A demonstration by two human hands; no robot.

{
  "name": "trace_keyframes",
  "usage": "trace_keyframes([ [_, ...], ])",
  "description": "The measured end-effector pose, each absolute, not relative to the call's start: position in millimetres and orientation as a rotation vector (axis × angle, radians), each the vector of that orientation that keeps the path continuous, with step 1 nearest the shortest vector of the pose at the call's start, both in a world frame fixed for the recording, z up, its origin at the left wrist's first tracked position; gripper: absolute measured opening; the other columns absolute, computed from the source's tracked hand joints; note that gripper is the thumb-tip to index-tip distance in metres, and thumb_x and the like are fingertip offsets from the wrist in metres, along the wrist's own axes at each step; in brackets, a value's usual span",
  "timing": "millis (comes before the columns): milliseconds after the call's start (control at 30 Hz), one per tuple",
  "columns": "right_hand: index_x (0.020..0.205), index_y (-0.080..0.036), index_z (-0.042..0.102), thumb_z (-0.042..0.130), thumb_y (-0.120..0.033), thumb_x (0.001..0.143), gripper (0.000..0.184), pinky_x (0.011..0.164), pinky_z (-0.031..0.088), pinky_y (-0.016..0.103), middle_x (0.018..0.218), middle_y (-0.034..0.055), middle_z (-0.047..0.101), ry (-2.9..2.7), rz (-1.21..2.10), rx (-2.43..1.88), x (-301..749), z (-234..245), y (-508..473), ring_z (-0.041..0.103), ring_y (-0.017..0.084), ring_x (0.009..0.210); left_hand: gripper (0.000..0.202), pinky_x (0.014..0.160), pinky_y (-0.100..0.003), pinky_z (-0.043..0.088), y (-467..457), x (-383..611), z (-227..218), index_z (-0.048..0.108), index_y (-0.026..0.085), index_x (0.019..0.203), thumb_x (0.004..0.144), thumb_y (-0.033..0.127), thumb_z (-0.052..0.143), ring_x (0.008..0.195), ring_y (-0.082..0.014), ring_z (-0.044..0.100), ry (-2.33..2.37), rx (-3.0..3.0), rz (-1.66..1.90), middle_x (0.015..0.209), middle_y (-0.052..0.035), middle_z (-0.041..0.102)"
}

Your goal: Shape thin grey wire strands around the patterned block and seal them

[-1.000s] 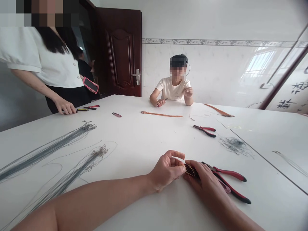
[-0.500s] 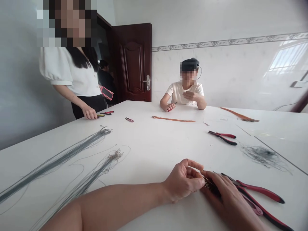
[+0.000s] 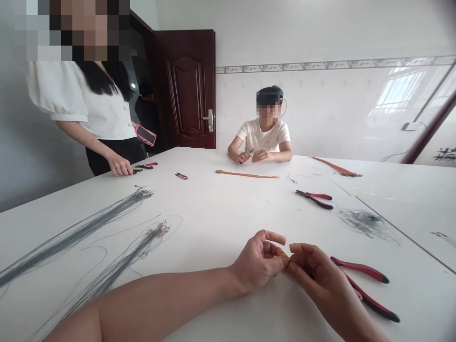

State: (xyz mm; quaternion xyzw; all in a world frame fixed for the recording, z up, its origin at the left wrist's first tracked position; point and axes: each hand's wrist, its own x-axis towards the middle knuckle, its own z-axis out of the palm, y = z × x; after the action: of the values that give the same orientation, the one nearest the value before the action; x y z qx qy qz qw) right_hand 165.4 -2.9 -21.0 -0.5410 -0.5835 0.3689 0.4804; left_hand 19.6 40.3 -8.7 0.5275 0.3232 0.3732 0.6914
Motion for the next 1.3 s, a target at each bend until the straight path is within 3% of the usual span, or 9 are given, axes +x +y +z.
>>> trace_keyframes([
  [333,0.094,-0.024,0.048,0.057,-0.04,0.077,0.025,0.059,0.043,0.029,0.07,-0.0017,0.053,-1.412,0.825,-1.357,167.8,-13.1,-7.4,0.052,0.016,0.067,0.044,0.065,-0.024,0.039,37.4,19.4,-10.3,0.048,0.02,0.105,0.068,0.031,0.069,0.067,-0.0081,0.051,0.672,1.224,0.829,0.078,0.0005,0.054],
  [500,0.096,-0.025,0.045,0.052,-0.035,0.082,0.018,0.059,0.04,0.027,0.069,-0.0031,0.049,-1.502,0.8,-1.355,168.1,-11.6,-7.3,0.048,0.014,0.064,0.041,0.06,-0.023,0.038,36.6,19.2,-12.8,0.046,0.022,0.107,0.071,0.03,0.066,0.063,-0.0059,0.048,0.669,1.252,0.835,0.079,0.0016,0.051],
  [867,0.103,-0.025,0.042,0.051,-0.039,0.084,0.025,0.06,0.041,0.027,0.073,-0.0011,0.056,-1.514,0.88,-1.322,167.6,-13.8,-6.4,0.051,0.015,0.068,0.04,0.059,-0.022,0.037,36.6,18.8,-12.1,0.045,0.021,0.108,0.073,0.03,0.063,0.062,-0.0051,0.046,0.667,1.271,0.85,0.08,0.0013,0.05],
  [1300,0.101,-0.026,0.042,0.049,-0.04,0.083,0.024,0.063,0.04,0.029,0.073,-0.0024,0.052,-1.492,0.824,-1.337,166.3,-19.2,-4.9,0.05,0.015,0.069,0.044,0.064,-0.024,0.038,37.2,18.7,-13.9,0.045,0.021,0.109,0.071,0.032,0.065,0.066,-0.0069,0.049,0.689,1.298,0.833,0.081,0.0005,0.052],
])
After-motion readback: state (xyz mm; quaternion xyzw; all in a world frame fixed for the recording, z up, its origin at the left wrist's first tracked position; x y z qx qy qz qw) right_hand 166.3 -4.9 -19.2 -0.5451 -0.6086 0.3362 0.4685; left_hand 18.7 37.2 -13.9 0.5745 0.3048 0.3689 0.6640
